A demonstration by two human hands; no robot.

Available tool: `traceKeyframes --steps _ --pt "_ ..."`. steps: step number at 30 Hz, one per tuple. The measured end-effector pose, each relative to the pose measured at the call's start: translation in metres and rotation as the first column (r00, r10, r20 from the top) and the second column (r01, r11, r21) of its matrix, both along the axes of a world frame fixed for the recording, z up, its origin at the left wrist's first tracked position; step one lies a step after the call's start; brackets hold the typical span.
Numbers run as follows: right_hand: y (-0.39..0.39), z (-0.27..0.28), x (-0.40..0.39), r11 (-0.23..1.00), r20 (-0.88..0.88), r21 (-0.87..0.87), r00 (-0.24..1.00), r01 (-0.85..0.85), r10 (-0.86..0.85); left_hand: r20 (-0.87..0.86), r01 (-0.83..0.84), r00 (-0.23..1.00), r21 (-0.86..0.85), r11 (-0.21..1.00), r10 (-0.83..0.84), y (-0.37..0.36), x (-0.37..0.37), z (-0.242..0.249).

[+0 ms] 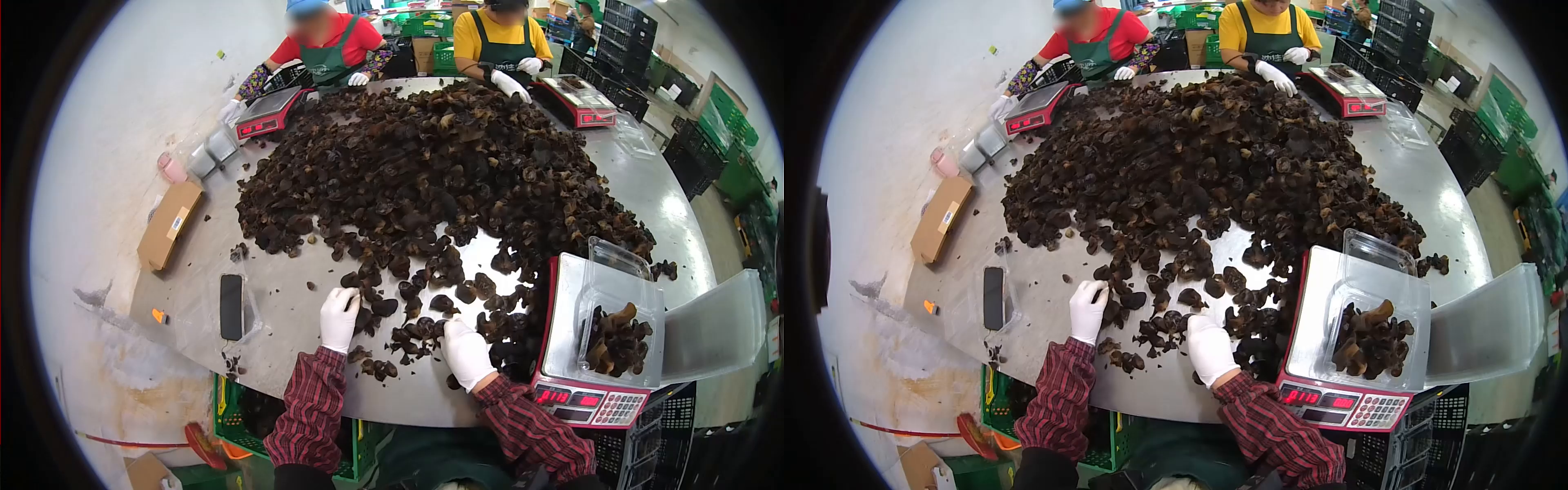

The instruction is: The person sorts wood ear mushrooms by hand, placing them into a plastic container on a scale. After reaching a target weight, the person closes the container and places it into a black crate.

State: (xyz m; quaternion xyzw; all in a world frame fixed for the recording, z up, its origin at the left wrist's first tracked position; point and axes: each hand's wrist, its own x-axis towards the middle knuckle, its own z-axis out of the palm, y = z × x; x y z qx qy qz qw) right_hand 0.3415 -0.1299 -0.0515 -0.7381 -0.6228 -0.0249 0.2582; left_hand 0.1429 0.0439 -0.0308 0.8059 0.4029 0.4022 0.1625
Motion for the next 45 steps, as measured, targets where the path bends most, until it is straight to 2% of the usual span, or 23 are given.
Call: traceKeyframes --steps 3,4,6,7,10,11,13,16,17,20,21,24,25,27,29,30,31,33,37,39,41,43,45 --pt "0.001 0.001 -0.001 1.0 -0.047 0.027 0.999 0.001 0.0 0.093 0.13 0.988 -0.05 0.99 -0.125 -0.004 0.048 0.032" --pt "0.001 0.003 -0.001 1.0 -0.064 0.013 0.998 0.005 -0.004 0.063 0.191 0.979 0.035 0.981 -0.193 -0.002 0.066 0.035" --pt "-0.002 0.009 0.0 1.0 -0.097 0.006 0.995 0.013 -0.012 -0.063 0.306 0.951 0.059 0.95 -0.303 0.001 0.102 0.039" --pt "-0.005 0.017 0.0 1.0 -0.114 0.012 0.993 0.018 -0.016 -0.205 0.374 0.905 -0.032 0.927 -0.372 0.006 0.115 0.031" --pt "-0.026 0.064 0.004 0.995 -0.239 0.073 0.97 0.067 -0.048 -0.442 0.44 0.796 -0.047 0.897 -0.414 -0.003 0.145 0.012" --pt "-0.036 0.086 0.007 0.987 -0.238 0.124 0.969 0.101 -0.07 -0.539 0.469 0.753 0.037 0.882 -0.378 -0.011 0.148 0.019" --pt "-0.063 0.119 0.024 0.958 -0.259 0.145 0.944 0.247 -0.204 -0.493 0.55 0.721 -0.018 0.835 -0.487 -0.011 0.15 0.014" --pt "-0.115 0.169 0.064 0.868 -0.125 0.145 0.879 0.475 -0.46 -0.434 0.495 0.793 0.05 0.868 -0.427 -0.007 0.144 -0.007" --pt "-0.132 0.176 0.08 0.831 -0.124 0.186 0.851 0.524 -0.509 -0.399 0.476 0.82 0.077 0.876 -0.411 -0.006 0.143 -0.006" --pt "-0.176 0.18 0.122 0.813 -0.016 0.065 0.815 0.579 -0.579 -0.201 0.422 0.885 -0.031 0.906 -0.419 0.003 0.148 -0.005" --pt "-0.189 0.187 0.13 0.819 -0.05 -0.044 0.818 0.572 -0.573 -0.178 0.401 0.895 -0.087 0.912 -0.41 0.006 0.151 0.0" --pt "-0.228 0.182 0.156 0.728 -0.161 0.102 0.734 0.678 -0.66 -0.012 0.382 0.921 -0.16 0.91 -0.388 -0.004 0.167 0.027" --pt "-0.24 0.17 0.166 0.614 -0.145 0.177 0.637 0.769 -0.757 0.058 0.43 0.902 -0.218 0.876 -0.428 -0.015 0.175 0.046" --pt "-0.257 0.157 0.18 0.549 -0.036 0.158 0.561 0.82 -0.827 0.154 0.55 0.834 -0.165 0.819 -0.529 -0.05 0.199 0.083" --pt "-0.26 0.151 0.187 0.669 -0.215 -0.148 0.636 0.729 -0.741 0.133 0.694 0.718 -0.053 0.718 -0.684 -0.092 0.22 0.127" --pt "-0.258 0.132 0.188 0.746 -0.361 0.007 0.697 0.666 -0.619 0.094 0.739 0.668 0.032 0.673 -0.738 -0.112 0.232 0.137" --pt "-0.251 0.121 0.185 0.734 -0.34 0.105 0.717 0.671 -0.608 0.049 0.777 0.617 0.114 0.618 -0.785 -0.13 0.244 0.145" --pt "-0.236 0.126 0.176 0.708 -0.329 -0.013 0.666 0.706 -0.669 -0.119 0.834 0.522 0.281 0.476 -0.845 -0.164 0.264 0.162" --pt "-0.21 0.127 0.163 0.749 -0.418 0.038 0.692 0.661 -0.589 -0.468 0.941 0.322 0.067 0.331 -0.823 -0.202 0.285 0.147" --pt "-0.213 0.129 0.164 0.75 -0.398 0.003 0.689 0.661 -0.605 -0.409 0.93 0.363 0.11 0.35 -0.837 -0.201 0.284 0.143" --pt "-0.22 0.126 0.166 0.72 -0.394 0.149 0.708 0.678 -0.586 -0.28 0.927 0.366 0.032 0.373 -0.887 -0.193 0.273 0.163" --pt "-0.226 0.127 0.166 0.636 -0.676 0.034 0.486 0.771 -0.553 -0.187 0.908 0.42 0.087 0.41 -0.888 -0.179 0.263 0.167" --pt "-0.228 0.149 0.158 0.591 -0.763 0.008 0.387 0.807 -0.518 -0.064 0.895 0.446 0.014 0.446 -0.893 -0.163 0.253 0.157"
